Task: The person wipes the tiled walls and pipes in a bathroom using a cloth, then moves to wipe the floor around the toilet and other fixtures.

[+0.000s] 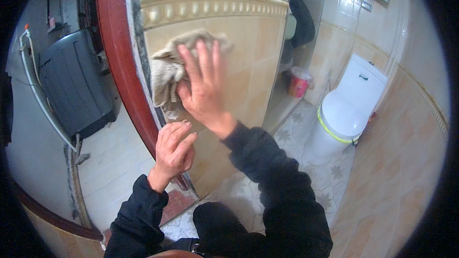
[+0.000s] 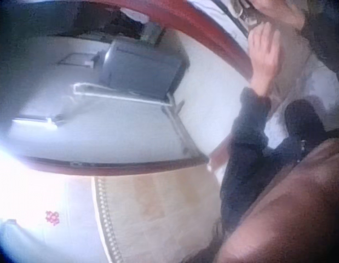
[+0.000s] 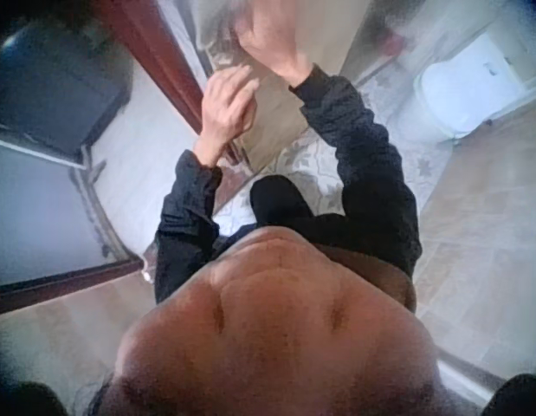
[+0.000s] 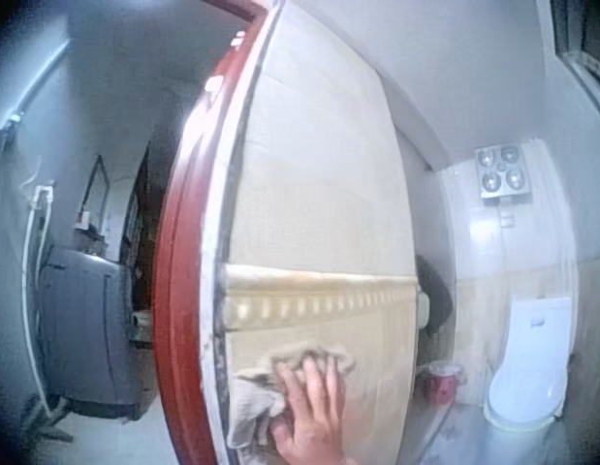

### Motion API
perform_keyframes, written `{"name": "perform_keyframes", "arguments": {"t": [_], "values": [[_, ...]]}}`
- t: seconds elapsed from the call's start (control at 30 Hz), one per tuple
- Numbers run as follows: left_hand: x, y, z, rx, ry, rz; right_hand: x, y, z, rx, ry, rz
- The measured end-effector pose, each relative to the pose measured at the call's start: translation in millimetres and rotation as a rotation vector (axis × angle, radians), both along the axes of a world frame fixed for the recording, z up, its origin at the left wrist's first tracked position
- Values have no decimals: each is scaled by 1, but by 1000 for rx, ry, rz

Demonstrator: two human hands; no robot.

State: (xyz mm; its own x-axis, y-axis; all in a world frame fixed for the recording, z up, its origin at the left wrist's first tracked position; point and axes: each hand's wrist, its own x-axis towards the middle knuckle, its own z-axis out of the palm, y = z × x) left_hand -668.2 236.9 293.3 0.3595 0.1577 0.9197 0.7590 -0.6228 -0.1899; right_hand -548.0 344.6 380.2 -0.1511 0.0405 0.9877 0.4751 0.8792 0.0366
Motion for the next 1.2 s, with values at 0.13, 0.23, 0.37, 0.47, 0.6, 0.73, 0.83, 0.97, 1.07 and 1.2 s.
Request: {"name": "perform_keyframes", "arguments": {"t": [0.13,0.23,0.37,0.47,0.6,0.73,0.83,0.97,1.07,1.2], "values": [[2,11,20,66,-12,-31,5,23,53,220,-118,-9],[0,17,44,112,-33,-35,22,63,94,211,177,11],[-6,15,92,133,-83,-61,83,146,155,-223,556,124],[-9,15,127,141,-119,-65,148,213,188,-538,552,15],[-10,17,162,128,-151,-110,196,258,204,-872,637,232],[-18,10,180,59,-144,-139,186,248,208,-901,683,236],[-25,1,187,-23,-125,-190,156,219,204,-737,670,279],[-26,-7,196,-135,-164,-221,87,134,164,-632,693,280],[-21,-16,200,-209,-219,-207,26,42,137,-557,335,-221],[-18,-38,208,-346,-293,-125,-31,-46,138,-281,83,-11]]}}
